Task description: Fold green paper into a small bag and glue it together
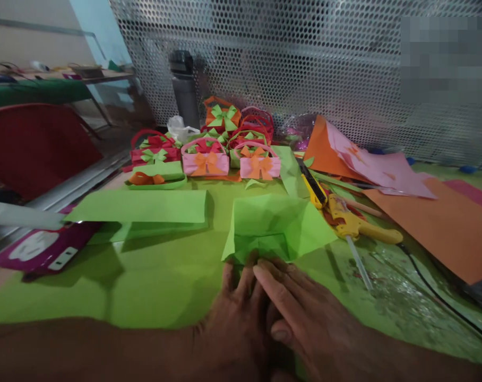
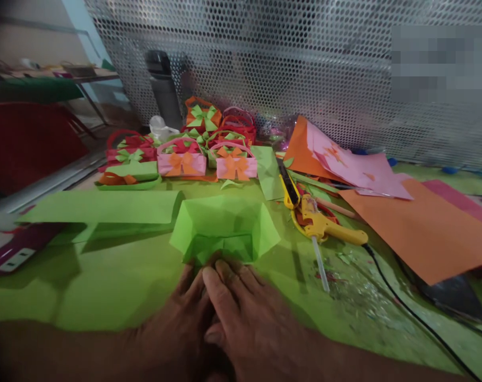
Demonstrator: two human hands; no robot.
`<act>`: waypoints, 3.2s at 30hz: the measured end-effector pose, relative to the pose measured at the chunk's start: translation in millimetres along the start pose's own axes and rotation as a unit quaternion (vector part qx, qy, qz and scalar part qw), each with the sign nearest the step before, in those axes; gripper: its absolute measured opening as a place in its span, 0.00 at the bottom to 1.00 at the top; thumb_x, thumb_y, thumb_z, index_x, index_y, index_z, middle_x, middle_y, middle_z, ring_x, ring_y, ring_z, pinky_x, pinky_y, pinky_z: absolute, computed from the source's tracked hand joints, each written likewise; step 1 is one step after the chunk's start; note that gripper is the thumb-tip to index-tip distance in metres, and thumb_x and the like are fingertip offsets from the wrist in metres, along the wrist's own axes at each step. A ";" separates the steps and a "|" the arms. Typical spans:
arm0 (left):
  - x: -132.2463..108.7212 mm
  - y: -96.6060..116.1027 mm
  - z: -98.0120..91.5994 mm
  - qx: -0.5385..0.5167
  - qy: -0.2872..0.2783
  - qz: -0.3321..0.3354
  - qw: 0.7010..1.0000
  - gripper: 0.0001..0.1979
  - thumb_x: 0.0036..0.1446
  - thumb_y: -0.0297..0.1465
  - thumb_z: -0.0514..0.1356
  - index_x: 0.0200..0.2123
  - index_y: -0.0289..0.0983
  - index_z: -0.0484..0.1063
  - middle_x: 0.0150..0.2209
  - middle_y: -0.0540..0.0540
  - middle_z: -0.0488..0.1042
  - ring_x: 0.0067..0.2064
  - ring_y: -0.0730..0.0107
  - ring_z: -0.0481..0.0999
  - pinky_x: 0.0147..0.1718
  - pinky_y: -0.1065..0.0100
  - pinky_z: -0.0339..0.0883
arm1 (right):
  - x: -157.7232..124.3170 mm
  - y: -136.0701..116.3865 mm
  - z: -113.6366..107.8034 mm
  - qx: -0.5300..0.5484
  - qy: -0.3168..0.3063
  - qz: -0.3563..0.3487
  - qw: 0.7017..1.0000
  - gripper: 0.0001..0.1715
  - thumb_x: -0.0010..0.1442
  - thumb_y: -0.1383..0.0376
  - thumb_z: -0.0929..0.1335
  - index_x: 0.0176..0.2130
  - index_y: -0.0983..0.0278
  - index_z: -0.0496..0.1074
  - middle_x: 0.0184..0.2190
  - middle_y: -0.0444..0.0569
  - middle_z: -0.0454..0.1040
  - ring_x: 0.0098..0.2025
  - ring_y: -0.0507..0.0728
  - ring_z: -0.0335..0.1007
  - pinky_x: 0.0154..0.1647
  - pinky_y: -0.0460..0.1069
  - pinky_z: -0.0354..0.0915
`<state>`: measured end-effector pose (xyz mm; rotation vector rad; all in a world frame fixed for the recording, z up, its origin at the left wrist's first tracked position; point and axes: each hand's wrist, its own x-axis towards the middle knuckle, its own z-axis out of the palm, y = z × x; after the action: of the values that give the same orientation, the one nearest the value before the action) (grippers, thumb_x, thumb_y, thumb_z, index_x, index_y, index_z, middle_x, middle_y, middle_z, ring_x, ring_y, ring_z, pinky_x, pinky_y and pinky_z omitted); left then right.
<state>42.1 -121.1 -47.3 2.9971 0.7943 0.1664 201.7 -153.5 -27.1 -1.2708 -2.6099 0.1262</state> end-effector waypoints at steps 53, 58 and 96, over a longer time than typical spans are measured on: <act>39.4 -65.6 -43.4 -0.450 0.276 -0.168 0.833 0.18 0.57 0.35 0.54 0.17 0.37 0.54 0.17 0.57 0.50 0.19 0.79 0.51 0.18 0.74 0.47 | 61.8 71.2 -45.0 0.141 0.270 0.166 0.938 0.14 0.54 0.71 0.62 0.41 0.65 0.70 0.33 0.50 0.79 0.36 0.56 0.75 0.35 0.48 0.70; 46.2 -73.7 -34.8 -0.537 0.204 -0.259 0.777 0.19 0.56 0.44 0.53 0.21 0.37 0.59 0.18 0.56 0.55 0.19 0.78 0.53 0.18 0.75 0.49 | 60.5 73.2 -45.6 0.186 0.287 0.181 0.922 0.13 0.53 0.70 0.63 0.39 0.64 0.72 0.32 0.50 0.79 0.34 0.56 0.76 0.34 0.49 0.70; 12.2 -8.6 -32.6 0.042 -0.135 -0.083 0.986 0.34 0.52 0.51 0.54 0.52 0.30 0.64 0.52 0.26 0.66 0.41 0.45 0.75 0.34 0.49 0.71 | 37.0 38.2 -5.0 -0.145 -0.026 0.017 0.989 0.10 0.50 0.72 0.66 0.36 0.64 0.69 0.34 0.49 0.70 0.34 0.57 0.65 0.23 0.49 0.58</act>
<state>44.7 -107.3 -14.3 2.9181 1.0328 -0.2782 210.1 -101.0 -22.7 -1.4223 -2.7266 -0.2265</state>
